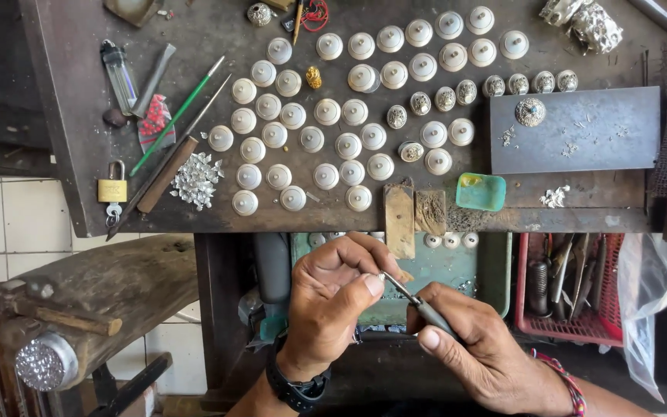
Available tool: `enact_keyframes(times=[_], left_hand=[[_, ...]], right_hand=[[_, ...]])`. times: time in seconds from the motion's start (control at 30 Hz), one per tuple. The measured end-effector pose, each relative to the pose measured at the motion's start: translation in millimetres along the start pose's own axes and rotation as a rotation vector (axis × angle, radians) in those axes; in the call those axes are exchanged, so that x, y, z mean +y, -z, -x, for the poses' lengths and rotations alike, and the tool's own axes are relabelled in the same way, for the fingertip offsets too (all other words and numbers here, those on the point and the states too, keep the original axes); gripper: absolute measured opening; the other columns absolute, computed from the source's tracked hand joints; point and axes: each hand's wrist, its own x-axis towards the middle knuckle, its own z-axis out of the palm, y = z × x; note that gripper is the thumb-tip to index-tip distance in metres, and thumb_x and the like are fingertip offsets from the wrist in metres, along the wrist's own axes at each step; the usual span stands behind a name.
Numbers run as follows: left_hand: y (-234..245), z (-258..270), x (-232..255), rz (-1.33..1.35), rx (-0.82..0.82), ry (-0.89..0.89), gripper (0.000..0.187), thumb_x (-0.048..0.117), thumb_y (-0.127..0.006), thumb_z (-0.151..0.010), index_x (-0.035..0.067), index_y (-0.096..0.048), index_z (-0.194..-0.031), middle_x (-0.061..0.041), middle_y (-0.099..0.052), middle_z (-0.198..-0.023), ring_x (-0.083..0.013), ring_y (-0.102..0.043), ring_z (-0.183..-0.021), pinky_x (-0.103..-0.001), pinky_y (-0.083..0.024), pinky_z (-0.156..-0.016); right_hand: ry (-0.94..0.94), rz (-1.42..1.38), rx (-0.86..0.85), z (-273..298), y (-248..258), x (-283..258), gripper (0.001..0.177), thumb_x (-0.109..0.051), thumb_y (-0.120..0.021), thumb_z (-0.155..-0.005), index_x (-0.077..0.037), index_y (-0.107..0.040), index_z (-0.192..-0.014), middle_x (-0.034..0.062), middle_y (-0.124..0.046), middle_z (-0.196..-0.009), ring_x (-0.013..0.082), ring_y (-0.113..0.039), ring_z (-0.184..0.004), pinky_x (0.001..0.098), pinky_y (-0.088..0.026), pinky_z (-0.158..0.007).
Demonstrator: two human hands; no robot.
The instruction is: Attaching small silver rings and decorative components to jewelry bases using needle-nose pliers at a workbench.
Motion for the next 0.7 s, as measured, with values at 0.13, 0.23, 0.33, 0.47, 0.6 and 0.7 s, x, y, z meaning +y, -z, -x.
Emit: enact_keyframes(times=[0.13, 0.23, 0.33, 0.47, 0.6, 0.7], left_hand=[[0.0, 0.4, -0.3, 0.0, 0.003, 0.003, 0.004, 0.007, -0.054, -0.077, 0.006, -0.053, -0.073, -0.01, -0.055, -0.082, -0.0224, -0.06, -0.072, -0.035, -0.049, -0.072], [0.6, 0.6, -0.5, 0.025, 0.016, 0.013, 0.004, 0.005, -0.054, -0.077, 0.005, -0.052, -0.073, -0.01, -0.054, -0.081, -0.0237, -0.06, -0.071, -0.035, -0.05, -0.071], [1.3, 1.0, -0.6, 0.007, 0.0, 0.012, 0.004, 0.007, -0.053, -0.079, 0.006, -0.053, -0.075, -0.009, -0.055, -0.083, -0.0216, -0.058, -0.072, -0.034, -0.051, -0.071], [1.1, 0.8, -0.4, 0.009, 0.001, 0.011, 0.004, 0.005, -0.053, -0.078, 0.006, -0.053, -0.074, -0.009, -0.055, -0.082, -0.0212, -0.059, -0.072, -0.033, -0.05, -0.071], [1.3, 0.9, 0.1, -0.01, 0.009, 0.009, 0.004, 0.005, -0.053, -0.077, 0.006, -0.053, -0.074, -0.009, -0.055, -0.081, -0.0217, -0.06, -0.072, -0.033, -0.051, -0.071], [1.1, 0.6, 0.9, -0.018, 0.01, 0.009, 0.004, 0.005, -0.053, -0.077, 0.005, -0.052, -0.073, -0.009, -0.055, -0.081, -0.0219, -0.06, -0.071, -0.033, -0.05, -0.071]], right_hand=[[0.016, -0.003, -0.01, -0.9, 0.8, -1.1, 0.037, -0.035, -0.034, -0.091, -0.005, -0.054, -0.082, 0.0018, -0.05, -0.075, 0.0131, -0.048, -0.063, 0.024, -0.041, -0.058], [0.011, -0.005, -0.008, -1.2, 0.8, -1.4, 0.038, -0.036, -0.034, -0.091, -0.005, -0.054, -0.081, 0.0017, -0.049, -0.074, 0.013, -0.048, -0.063, 0.0241, -0.041, -0.058], [-0.013, -0.02, -0.009, -0.4, 0.8, -1.2, 0.037, -0.035, -0.036, -0.09, -0.005, -0.055, -0.081, 0.0017, -0.049, -0.074, 0.0129, -0.048, -0.062, 0.0239, -0.041, -0.058], [-0.017, -0.022, -0.001, -0.5, 0.8, -1.0, 0.034, -0.033, -0.037, -0.09, -0.005, -0.054, -0.079, 0.0011, -0.048, -0.072, 0.0125, -0.047, -0.062, 0.024, -0.041, -0.057], [-0.014, -0.023, -0.006, -0.6, 1.1, -1.1, 0.033, -0.032, -0.037, -0.09, -0.006, -0.052, -0.076, 0.0011, -0.047, -0.071, 0.0131, -0.046, -0.061, 0.0245, -0.04, -0.057], [0.014, -0.016, -0.007, -1.7, 1.3, -0.7, 0.033, -0.031, -0.037, -0.09, -0.006, -0.052, -0.076, 0.0012, -0.047, -0.071, 0.0134, -0.045, -0.061, 0.0247, -0.04, -0.057]])
